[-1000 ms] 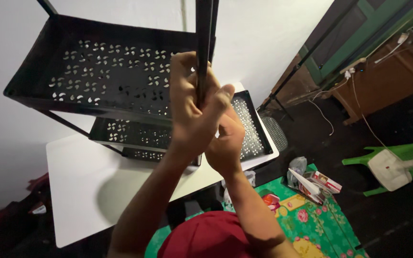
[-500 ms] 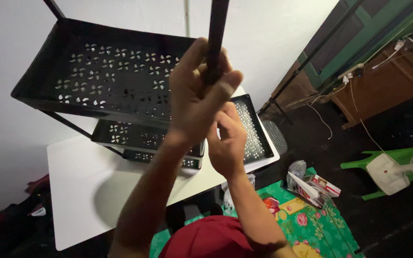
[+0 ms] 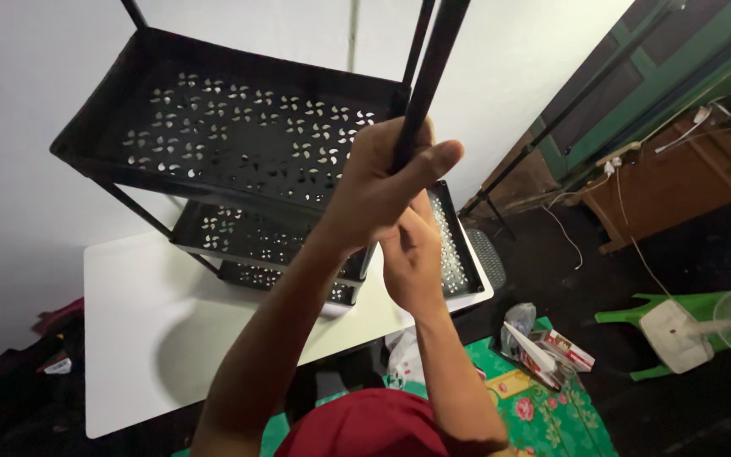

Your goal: The person assembles a stack of black perforated trays by inserting metal rods into the side holes to connect them. The person holds the stack, aligns the holes, and pushes the rods through to secure the trays together.

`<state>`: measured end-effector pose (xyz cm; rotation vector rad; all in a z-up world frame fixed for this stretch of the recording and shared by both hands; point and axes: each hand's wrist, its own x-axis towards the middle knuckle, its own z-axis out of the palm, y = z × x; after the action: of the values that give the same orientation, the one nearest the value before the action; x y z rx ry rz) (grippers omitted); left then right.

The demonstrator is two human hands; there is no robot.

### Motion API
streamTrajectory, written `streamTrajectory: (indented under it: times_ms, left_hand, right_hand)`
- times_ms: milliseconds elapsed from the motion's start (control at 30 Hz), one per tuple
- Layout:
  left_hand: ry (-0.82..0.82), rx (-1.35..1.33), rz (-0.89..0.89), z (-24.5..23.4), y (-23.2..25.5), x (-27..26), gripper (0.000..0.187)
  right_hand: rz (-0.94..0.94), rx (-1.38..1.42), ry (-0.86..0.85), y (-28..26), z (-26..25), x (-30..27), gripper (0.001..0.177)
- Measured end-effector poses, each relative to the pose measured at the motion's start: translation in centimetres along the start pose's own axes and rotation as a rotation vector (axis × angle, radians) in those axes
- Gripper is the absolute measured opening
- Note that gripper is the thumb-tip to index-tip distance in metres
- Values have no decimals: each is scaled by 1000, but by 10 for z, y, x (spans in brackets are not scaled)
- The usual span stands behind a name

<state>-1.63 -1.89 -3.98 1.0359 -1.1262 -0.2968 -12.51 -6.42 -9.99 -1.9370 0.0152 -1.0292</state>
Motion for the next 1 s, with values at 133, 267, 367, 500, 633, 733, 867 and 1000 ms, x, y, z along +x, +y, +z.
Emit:
streamTrajectory:
  times_ms: [133,267,367,500,633,733,867,1000]
  left_hand:
    - [83,31,106,12,4,-4,34]
    - [207,141,219,19,26,-2,26]
    - [219,129,240,22,41,-3,25]
    - [160,90,213,18,47,7,21]
    - [-99,-303,30,-3,41,19,20]
    - [-159,-395,-9,-14,39,18,22]
    - [13,-6,174,0,41,2,24]
    - [153,94,260,20,49,9,31]
  right_hand:
    - [132,192,147,10,7,-14,23]
    - [143,185,113,18,8,-19,28]
    - [295,228,114,22,3,-22,26]
    - [296,258,157,22,4,-20,18]
    - [179,336,112,14,3,-13,15]
    - [290,245,61,4,-3,-5,24]
    - [127,167,104,-6,-5,1,15]
    - [265,-22,150,-12,-4,7,16]
